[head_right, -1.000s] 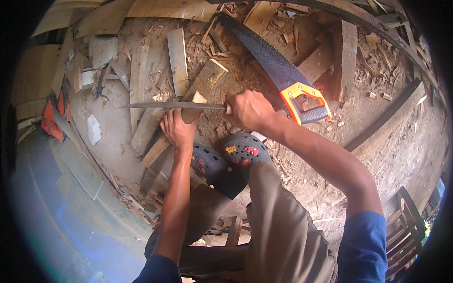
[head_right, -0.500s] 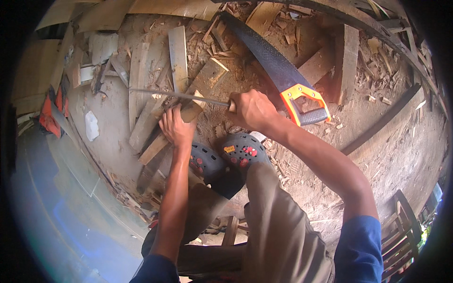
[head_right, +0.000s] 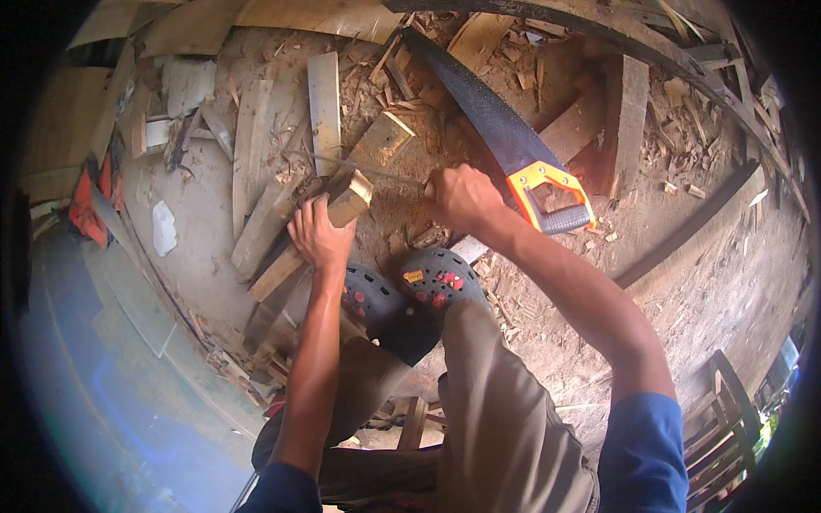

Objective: The person carves a small block of wood using a chisel and hammer, then uses a hand saw to cut the block. The person holds the wood with one hand and manipulates the tools with the other, producing wood shavings and a cut piece.

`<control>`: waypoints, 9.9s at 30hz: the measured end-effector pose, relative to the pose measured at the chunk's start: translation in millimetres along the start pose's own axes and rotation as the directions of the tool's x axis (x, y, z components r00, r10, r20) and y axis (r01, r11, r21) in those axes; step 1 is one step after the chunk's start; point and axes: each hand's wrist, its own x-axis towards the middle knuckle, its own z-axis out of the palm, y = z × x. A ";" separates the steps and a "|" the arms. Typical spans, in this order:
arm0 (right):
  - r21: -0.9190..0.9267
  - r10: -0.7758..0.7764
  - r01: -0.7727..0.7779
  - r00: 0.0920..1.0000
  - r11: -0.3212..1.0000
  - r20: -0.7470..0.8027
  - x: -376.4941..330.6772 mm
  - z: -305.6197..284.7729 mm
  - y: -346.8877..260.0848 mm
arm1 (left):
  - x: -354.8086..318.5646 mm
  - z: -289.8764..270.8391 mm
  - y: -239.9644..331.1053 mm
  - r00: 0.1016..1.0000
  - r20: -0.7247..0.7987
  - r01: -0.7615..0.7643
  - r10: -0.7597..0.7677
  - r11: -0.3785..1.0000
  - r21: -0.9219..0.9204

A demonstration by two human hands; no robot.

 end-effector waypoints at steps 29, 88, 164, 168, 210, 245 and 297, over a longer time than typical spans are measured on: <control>0.030 -0.030 0.031 0.999 0.999 -0.042 -1.3 17.5 -3.4 | 4.3 -1.2 -0.4 1.000 0.001 -0.028 0.028 1.000 -0.002; 0.118 -0.082 0.097 0.989 0.988 -0.127 -25.0 46.4 -34.6 | 71.7 -82.1 23.6 0.751 0.660 -0.222 0.012 0.947 0.234; 0.039 0.000 0.011 0.960 0.999 -0.282 -14.8 27.4 -35.0 | 83.4 -119.6 -8.3 0.635 0.763 -0.001 -0.123 0.987 0.160; 0.112 -0.145 0.189 0.938 0.976 -0.316 -26.5 16.0 -41.5 | 79.0 -119.8 -12.3 0.638 0.762 -0.046 -0.110 0.982 0.181; 0.455 0.104 -0.030 0.985 0.890 -0.139 -31.7 42.9 -40.7 | 16.9 -20.3 -43.3 0.977 0.213 0.084 -0.014 0.944 -0.320; 0.413 0.005 0.085 0.977 0.907 -0.211 -26.7 39.8 -33.8 | 12.9 0.5 -34.2 0.996 0.018 0.090 -0.090 0.995 0.032; 0.314 -0.944 0.934 0.247 0.172 -0.217 -346.6 -72.0 -402.2 | -200.2 -431.7 -16.6 0.814 -0.152 0.057 -0.561 0.338 -0.940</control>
